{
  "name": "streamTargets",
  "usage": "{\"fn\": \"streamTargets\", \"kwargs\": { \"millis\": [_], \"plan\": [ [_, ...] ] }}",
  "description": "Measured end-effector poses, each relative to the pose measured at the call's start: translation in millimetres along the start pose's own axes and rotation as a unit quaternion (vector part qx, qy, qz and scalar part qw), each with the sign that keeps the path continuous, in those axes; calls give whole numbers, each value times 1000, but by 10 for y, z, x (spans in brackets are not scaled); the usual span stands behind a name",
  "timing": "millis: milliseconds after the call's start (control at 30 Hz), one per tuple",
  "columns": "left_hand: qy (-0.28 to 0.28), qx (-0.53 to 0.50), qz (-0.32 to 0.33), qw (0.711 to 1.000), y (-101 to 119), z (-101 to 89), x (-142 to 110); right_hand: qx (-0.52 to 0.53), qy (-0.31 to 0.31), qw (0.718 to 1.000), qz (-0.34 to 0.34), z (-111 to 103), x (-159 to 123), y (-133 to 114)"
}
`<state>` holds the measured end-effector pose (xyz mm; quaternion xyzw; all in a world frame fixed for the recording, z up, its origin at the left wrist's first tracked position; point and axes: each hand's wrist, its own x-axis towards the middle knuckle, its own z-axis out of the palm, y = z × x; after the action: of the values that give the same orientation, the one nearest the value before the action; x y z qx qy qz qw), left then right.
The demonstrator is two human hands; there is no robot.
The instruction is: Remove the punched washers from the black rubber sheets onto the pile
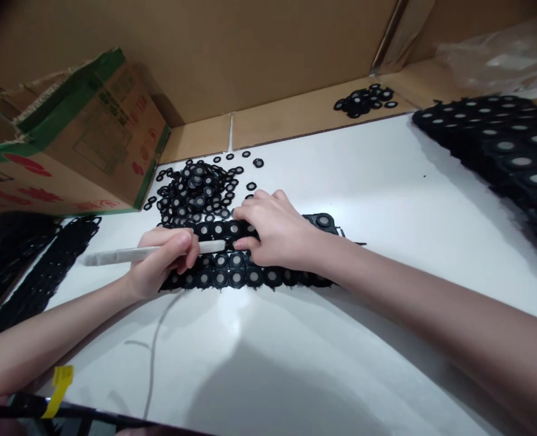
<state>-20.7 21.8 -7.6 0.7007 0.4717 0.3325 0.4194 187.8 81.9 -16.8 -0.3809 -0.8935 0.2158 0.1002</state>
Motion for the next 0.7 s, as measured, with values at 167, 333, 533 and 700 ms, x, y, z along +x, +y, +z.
{"fn": "streamTargets", "kwargs": {
  "millis": [167, 333, 533, 700],
  "plan": [
    [3, 11, 5, 1000, 40, 36, 0, 5, -1, 1000, 0, 15, -3, 13],
    [-13, 27, 20, 999, 12, 31, 13, 12, 9, 1000, -12, 31, -4, 23],
    [-65, 61, 22, 996, -8, 15, 40, 19, 9, 1000, -21, 44, -7, 29],
    [-73, 57, 20, 995, -8, 11, 46, 27, -20, 999, -25, -10, -21, 18]
  ]
}}
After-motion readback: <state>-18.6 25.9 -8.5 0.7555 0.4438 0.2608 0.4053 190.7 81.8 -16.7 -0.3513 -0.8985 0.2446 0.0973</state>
